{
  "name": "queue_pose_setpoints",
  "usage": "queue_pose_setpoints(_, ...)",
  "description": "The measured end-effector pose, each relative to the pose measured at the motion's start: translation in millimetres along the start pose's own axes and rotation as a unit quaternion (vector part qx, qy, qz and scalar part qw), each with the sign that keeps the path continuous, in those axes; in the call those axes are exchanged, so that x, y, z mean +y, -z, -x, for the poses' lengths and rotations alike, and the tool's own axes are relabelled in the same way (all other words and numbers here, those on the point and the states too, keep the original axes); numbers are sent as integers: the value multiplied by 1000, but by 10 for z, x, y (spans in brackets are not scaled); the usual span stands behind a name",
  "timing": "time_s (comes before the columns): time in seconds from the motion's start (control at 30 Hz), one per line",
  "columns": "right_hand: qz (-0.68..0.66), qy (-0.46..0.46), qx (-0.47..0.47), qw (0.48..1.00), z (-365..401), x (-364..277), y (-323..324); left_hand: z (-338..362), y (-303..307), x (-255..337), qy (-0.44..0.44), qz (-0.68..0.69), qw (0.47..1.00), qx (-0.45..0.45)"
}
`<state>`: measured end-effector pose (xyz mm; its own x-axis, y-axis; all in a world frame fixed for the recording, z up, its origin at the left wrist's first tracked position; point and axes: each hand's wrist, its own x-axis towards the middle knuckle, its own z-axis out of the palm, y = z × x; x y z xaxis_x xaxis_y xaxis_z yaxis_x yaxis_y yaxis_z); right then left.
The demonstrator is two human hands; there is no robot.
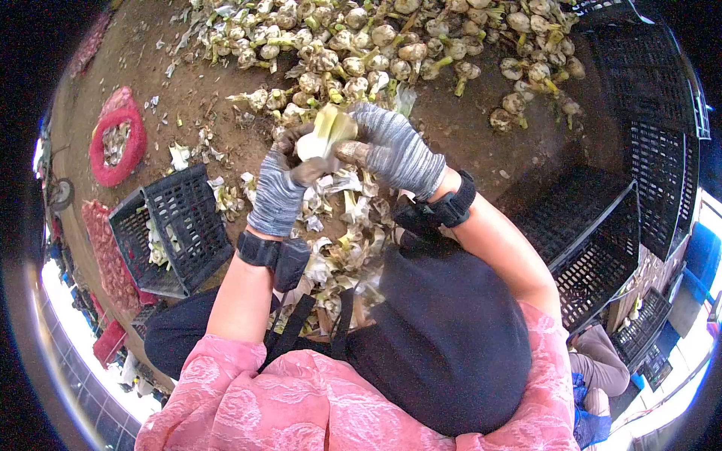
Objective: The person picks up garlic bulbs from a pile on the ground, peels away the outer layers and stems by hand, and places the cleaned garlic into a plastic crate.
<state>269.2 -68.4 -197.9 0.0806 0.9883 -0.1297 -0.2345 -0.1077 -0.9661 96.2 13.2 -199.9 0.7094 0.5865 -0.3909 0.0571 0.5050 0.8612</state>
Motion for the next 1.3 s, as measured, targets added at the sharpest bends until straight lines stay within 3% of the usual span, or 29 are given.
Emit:
queue_pose_setpoints(0.03, 7, -4, -2, 1000, 3, -14, -1, -5, 8, -14, 0, -1, 1000, 0)
queue_pose_setpoints(0.1, -4, -20, -11, 1000, 7, 57, 70, -19, 34, -84, -130, -89, 984, 85)
queue_pose_setpoints(0.17, -16, -36, -21, 999, 7, 25, 76, -14, 3, -8, -128, -100, 981, 110)
queue_pose_setpoints(0.23, -55, -89, -19, 994, 28, -76, 63, 41, 9, 147, 40, 146, 986, 76)
queue_pose_setpoints(0.3, -50, -100, -27, 993, 38, -104, 59, 46, 18, 86, 21, 176, 983, 42)
queue_pose_setpoints(0.37, -41, -119, -41, 991, 34, -116, 49, 30, 77, -17, -9, -26, 996, 90)
queue_pose_setpoints(0.5, -98, -94, -46, 990, 32, -39, 3, 37, 131, -90, -56, -47, 995, 64)
queue_pose_setpoints(0.57, -255, -120, -35, 959, 27, 14, -26, 6, 77, 36, -68, -13, 997, 26)
queue_pose_setpoints(0.6, -255, -121, -35, 959, 25, 32, -25, 78, 14, 106, 2, 11, 998, 61)
queue_pose_setpoints(0.63, -320, -113, -12, 941, 28, 48, -15, 83, 29, 95, 3, 11, 998, 61)
queue_pose_setpoints(0.7, -444, -96, 36, 890, 25, 67, 22, 97, 117, 20, -55, 33, 997, -35)
queue_pose_setpoints(0.73, -403, -82, 29, 911, 2, 45, 53, 88, 174, -28, -36, 40, 997, -61)
queue_pose_setpoints(0.87, -422, -103, 27, 900, 27, -98, 4, 86, 153, -74, -23, 116, 989, -91)
queue_pose_setpoints(0.93, -423, -107, -9, 900, 20, -16, 4, 70, 68, -44, 20, 42, 998, 34)
queue_pose_setpoints(0.97, -422, -109, -47, 899, 10, 3, -2, 73, 54, -12, 20, 41, 998, 34)
queue_pose_setpoints(1.0, -382, -127, 29, 915, 37, 0, -43, 77, 42, 21, 31, 87, 995, 35)
queue_pose_setpoints(1.1, -431, -109, 30, 895, 9, 26, 50, 91, 85, 9, 58, 160, 985, 37)
queue_pose_setpoints(1.2, -476, -102, 70, 871, -16, 77, 21, 109, 106, -45, -17, 243, 970, 0)
queue_pose_setpoints(1.3, -531, -110, 110, 833, -48, 220, 292, 137, 43, 95, -29, 286, 957, -46)
